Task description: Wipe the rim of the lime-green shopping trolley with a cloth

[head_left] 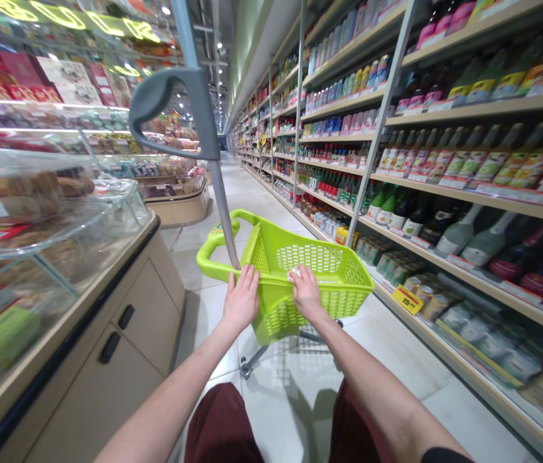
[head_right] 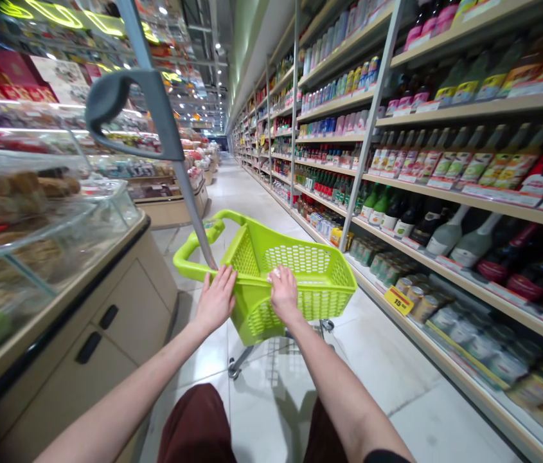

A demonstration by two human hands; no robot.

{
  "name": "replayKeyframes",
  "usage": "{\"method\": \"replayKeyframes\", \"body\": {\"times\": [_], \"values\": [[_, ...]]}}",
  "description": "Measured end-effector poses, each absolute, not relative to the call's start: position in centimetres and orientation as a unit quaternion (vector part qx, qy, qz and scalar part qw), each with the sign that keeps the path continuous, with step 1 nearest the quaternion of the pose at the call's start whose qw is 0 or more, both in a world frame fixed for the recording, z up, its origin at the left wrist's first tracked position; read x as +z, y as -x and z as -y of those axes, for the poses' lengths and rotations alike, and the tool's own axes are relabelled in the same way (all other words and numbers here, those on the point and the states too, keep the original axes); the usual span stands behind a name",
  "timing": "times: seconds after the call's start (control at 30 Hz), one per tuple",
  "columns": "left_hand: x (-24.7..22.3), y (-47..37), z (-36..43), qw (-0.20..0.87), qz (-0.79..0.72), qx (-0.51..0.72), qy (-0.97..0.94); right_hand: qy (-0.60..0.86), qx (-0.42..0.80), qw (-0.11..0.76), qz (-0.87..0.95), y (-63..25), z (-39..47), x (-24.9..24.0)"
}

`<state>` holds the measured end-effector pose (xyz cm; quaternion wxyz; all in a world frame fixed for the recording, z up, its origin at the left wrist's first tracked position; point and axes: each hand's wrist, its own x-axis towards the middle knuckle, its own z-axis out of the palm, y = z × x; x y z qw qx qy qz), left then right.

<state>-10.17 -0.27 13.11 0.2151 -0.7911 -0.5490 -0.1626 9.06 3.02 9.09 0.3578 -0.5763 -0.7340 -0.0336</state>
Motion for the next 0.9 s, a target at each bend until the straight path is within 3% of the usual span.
{"method": "replayKeyframes", "body": {"times": [0.2,0.5,0.77,0.9], "values": [[13.2,10.6,0.3,0.214,0.531,-0.169,0.803,0.489,-0.018,0.362,0.793,-2.3,-3.3,11.5],[13.1,9.4,0.6,0.211,0.533,-0.18,0.799,0.64,-0.057,0.27,0.717,-14.6,-3.1,8.7],[12.7,6.5,-0.1,0.182,0.512,-0.154,0.825,0.533,-0.077,0.3,0.788,-8.0,-2.9,9.4],[12.7,6.9,-0.2,0.177,0.507,-0.142,0.832,0.537,-0.076,0.301,0.784,-10.1,-3.1,8.4]]}}
